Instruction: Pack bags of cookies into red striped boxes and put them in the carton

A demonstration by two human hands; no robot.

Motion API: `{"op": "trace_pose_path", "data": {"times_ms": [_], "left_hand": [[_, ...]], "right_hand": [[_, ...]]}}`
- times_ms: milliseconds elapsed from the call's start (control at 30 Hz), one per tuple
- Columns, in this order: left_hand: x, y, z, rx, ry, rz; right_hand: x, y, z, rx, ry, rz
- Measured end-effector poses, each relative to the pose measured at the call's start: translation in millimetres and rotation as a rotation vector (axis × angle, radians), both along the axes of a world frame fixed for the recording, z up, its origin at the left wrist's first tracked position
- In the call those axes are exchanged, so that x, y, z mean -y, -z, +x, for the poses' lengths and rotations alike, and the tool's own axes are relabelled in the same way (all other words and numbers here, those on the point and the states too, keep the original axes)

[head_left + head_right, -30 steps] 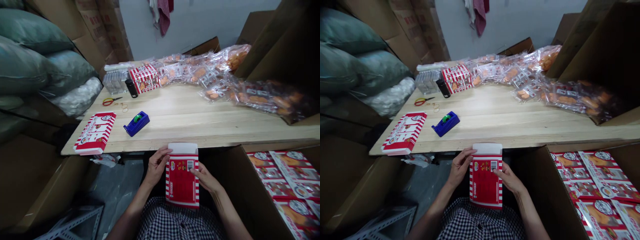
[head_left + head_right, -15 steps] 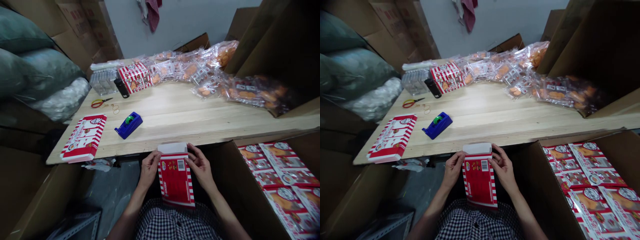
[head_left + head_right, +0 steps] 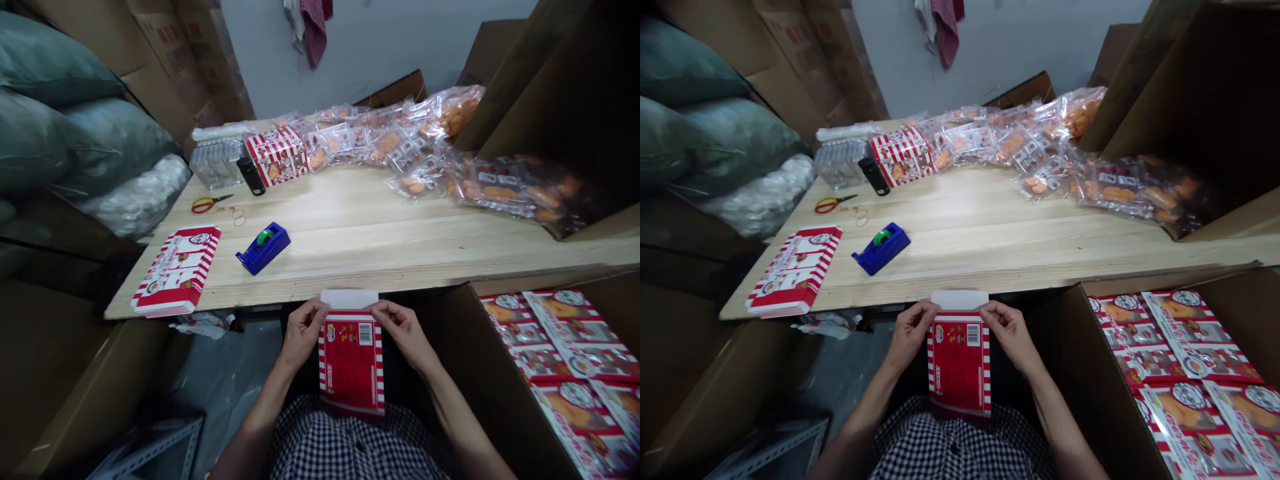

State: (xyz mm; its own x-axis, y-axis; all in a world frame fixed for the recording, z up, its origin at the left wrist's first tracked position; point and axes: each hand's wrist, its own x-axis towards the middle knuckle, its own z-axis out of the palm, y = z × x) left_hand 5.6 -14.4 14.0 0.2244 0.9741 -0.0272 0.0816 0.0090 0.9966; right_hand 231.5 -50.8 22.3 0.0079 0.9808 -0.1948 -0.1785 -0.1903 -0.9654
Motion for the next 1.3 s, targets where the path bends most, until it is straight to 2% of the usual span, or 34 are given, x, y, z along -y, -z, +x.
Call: {"op": "trace_pose_path", "data": {"times_ms": [67, 200, 300, 467, 533, 667, 833, 967, 1100, 1233, 1300], "left_hand": [[-3.9, 6.1, 6.5, 0.093, -0.059, -0.038], [-13.6, 14.0, 19.6, 0.417, -0.171, -0.189], [-21.5, 13.3, 20.4, 0.559, -0.092, -0.322], [-30.5, 10.3, 12.3, 0.569, 0.090, -0.495], [-31.8, 11.0, 11.1, 0.535, 0.095, -0.462], [-30.4, 14.3, 8.0, 0.418, 0.090, -0.287], [-21.1, 16.4, -6.2, 0.180, 0.240, -0.094], [-14.7, 20.0, -10.5, 0.118, 0.228, 0.016], [-16.4, 22.8, -8.5, 0.113, 0.210, 0.014], [-22.7, 17.9, -6.7, 0.129, 0.231, -0.023], [-25.4, 13.1, -4.7, 0.139, 0.253, -0.030]], "right_hand": [[-6.2, 5.5, -2.7, -0.073, 0.047, -0.026], [-18.7, 18.7, -12.3, -0.192, 0.173, -0.025], [-24.5, 22.1, -12.8, -0.271, 0.162, -0.055], [-29.4, 20.1, -1.7, -0.410, -0.016, -0.130], [-30.1, 21.3, 0.9, -0.408, -0.067, -0.116], [-26.6, 26.8, 2.1, -0.287, -0.055, -0.047], [-15.6, 27.3, 11.7, -0.028, -0.122, 0.091], [-10.0, 25.3, 17.8, 0.053, -0.173, 0.137], [-12.1, 23.1, 11.7, 0.083, -0.115, 0.135], [-19.5, 17.8, 0.6, 0.003, -0.177, 0.122], [-22.8, 15.3, -4.1, 0.028, -0.183, 0.142]]}}
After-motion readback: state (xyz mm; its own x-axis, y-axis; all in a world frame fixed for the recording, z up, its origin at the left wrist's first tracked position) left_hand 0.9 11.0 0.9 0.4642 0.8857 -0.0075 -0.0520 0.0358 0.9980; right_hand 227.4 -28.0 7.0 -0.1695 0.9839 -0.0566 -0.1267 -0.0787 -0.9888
